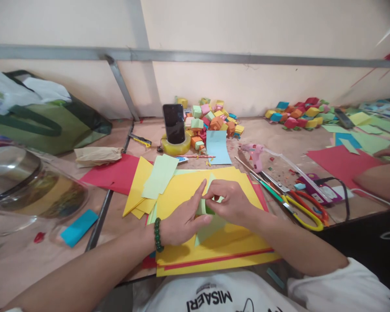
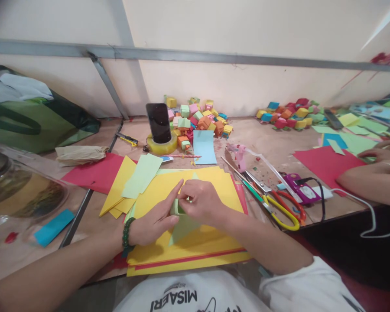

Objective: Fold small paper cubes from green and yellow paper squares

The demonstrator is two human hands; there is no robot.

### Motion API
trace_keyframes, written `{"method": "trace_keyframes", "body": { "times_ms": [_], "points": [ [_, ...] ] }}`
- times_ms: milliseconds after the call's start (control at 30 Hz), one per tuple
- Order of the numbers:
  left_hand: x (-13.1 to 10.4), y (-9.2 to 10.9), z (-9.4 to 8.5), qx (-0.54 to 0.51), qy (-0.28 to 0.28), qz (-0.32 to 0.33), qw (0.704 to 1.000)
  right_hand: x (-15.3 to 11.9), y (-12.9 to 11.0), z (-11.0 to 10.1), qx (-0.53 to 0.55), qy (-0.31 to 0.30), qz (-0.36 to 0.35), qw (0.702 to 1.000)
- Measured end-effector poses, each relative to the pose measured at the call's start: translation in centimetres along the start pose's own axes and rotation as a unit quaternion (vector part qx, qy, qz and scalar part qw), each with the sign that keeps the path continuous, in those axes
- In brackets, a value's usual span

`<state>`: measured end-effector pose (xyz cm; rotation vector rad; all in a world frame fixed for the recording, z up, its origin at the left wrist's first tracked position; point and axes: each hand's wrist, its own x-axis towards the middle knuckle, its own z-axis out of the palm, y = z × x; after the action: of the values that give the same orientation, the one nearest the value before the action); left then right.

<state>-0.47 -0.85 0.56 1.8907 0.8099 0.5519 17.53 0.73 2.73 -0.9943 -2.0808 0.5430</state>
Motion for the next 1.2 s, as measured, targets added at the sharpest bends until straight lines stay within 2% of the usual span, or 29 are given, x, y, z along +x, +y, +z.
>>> {"method": "trace_keyframes", "body": {
  "times_ms": [133, 333, 467, 633, 900, 1033, 1200],
  "points": [
    [0.0, -0.3, 0.0, 0.014, 0.017, -0.027, 0.999, 0.0, 0.1, 0.2, 0.012, 0.006, 0.007, 1.000],
    [-0.2, -0.7, -0.2, 0.016, 0.036, -0.023, 0.999, 0.5, -0.5, -1.0, 0.064, -0.071, 0.074, 0.993],
    [-0.2, -0.8, -0.1, 0.033, 0.035, -0.011, 0.999, 0.6, -0.5, -1.4, 0.085, -0.070, 0.080, 0.991],
    [-0.1, -0.2, 0.0, 0.038, 0.023, -0.014, 0.999, 0.4, -0.3, -1.0, 0.079, -0.042, 0.038, 0.995],
    [0.1, -0.6, 0.2, 0.038, 0.038, -0.007, 0.999, -0.1, -0.3, -0.2, -0.037, 0.011, -0.099, 0.994],
    [0.1, -0.5, 0.2, 0.041, 0.045, 0.008, 0.998, 0.0, -0.3, -0.1, -0.035, 0.021, -0.109, 0.993],
    [0.3, 0.0, 0.1, 0.037, 0.042, -0.008, 0.998, 0.0, -0.2, 0.0, -0.019, -0.014, -0.091, 0.996]
  ]
}}
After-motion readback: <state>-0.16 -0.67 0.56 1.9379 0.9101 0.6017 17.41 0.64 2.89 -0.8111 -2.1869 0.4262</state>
